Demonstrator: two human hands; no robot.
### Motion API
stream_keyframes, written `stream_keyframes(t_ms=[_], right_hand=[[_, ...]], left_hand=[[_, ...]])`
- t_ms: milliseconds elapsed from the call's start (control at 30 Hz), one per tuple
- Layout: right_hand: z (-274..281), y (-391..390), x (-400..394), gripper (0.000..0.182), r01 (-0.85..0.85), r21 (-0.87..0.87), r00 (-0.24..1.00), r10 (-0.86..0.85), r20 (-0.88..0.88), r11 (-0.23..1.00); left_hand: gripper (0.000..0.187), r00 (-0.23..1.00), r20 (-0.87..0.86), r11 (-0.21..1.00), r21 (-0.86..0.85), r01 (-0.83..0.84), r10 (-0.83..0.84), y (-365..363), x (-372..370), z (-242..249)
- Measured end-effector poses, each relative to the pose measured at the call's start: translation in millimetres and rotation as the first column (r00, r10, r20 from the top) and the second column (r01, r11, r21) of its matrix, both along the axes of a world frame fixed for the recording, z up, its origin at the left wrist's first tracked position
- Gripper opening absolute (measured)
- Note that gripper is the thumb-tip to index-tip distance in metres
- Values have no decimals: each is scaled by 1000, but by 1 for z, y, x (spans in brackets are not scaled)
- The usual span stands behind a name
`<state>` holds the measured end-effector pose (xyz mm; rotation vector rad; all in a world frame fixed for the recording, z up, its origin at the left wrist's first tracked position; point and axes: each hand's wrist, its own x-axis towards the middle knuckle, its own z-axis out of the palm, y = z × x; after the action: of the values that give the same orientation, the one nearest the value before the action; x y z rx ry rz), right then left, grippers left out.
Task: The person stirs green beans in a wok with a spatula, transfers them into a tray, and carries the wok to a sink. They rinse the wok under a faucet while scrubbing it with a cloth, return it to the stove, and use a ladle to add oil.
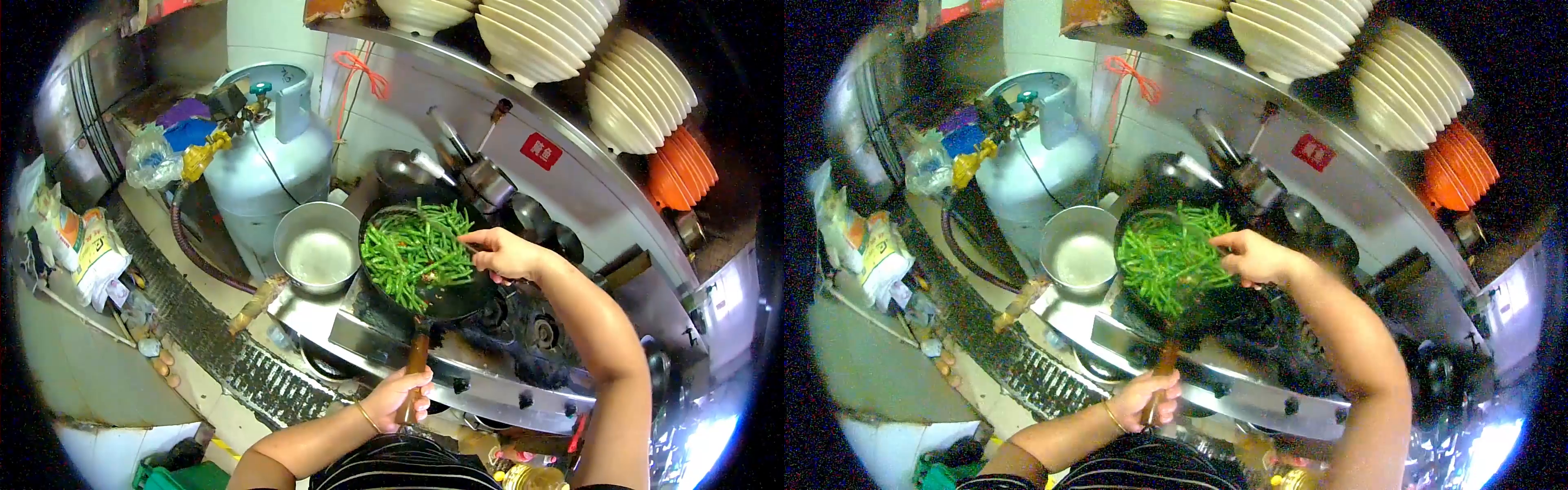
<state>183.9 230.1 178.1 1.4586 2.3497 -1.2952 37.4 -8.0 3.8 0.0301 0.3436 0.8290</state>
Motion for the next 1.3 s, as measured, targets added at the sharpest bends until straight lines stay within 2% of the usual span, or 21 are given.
stream_keyframes(t_ms=[67,100,133,167,200,267,367,567,700,733,833,900,1000,1067,1200,1233,1300], right_hand=[[7,-15,7,53,-175,89,977,162,135,981],[-25,1,32,54,-512,602,805,587,88,612],[-1,-23,33,54,-544,540,831,503,239,642],[12,-42,38,53,-586,532,811,444,382,611],[22,-58,43,52,-627,517,771,373,516,583],[34,-79,61,55,-659,506,727,298,619,557],[36,-91,101,57,-643,562,732,200,652,520],[29,-104,143,49,-453,614,806,3,592,646],[61,-114,148,48,-403,752,862,-59,503,521],[73,-117,148,45,-392,751,876,-34,481,531],[88,-120,140,44,-472,637,822,42,568,609],[63,-111,143,45,-480,600,829,107,549,641],[17,-102,129,49,-434,550,817,54,575,714],[-10,-97,139,44,-315,627,926,87,367,713],[14,-104,145,45,-263,685,961,121,249,680],[25,-107,142,46,-261,703,962,118,246,662],[44,-115,115,45,-325,745,934,74,349,583]], left_hand=[[13,1000,-25,1000,7,-11,11,2,0,4],[13,999,-43,1000,10,-20,21,2,0,8],[14,998,-62,1000,9,-29,30,0,0,10],[9,1000,-1,1000,5,-10,10,1,-1,3],[9,999,-31,1000,7,-26,26,0,0,5],[10,998,-47,1000,7,-28,29,0,0,6],[10,999,-27,999,-19,-29,28,0,1,2],[11,999,-27,999,-4,-34,33,-1,1,4],[12,999,-38,999,8,-31,32,0,1,5],[12,999,-42,999,9,-31,32,1,1,6],[12,1000,-5,1000,8,-11,11,1,-1,5],[12,1000,-1,1000,3,0,0,1,-2,5],[11,1000,-7,1000,-2,17,-17,1,-2,2],[11,1000,-9,1000,4,17,-17,3,-3,0],[10,1000,2,1000,4,15,-15,1,-4,3],[10,1000,-2,1000,8,11,-11,1,-4,3],[10,1000,1,1000,19,-3,3,0,-3,1]])
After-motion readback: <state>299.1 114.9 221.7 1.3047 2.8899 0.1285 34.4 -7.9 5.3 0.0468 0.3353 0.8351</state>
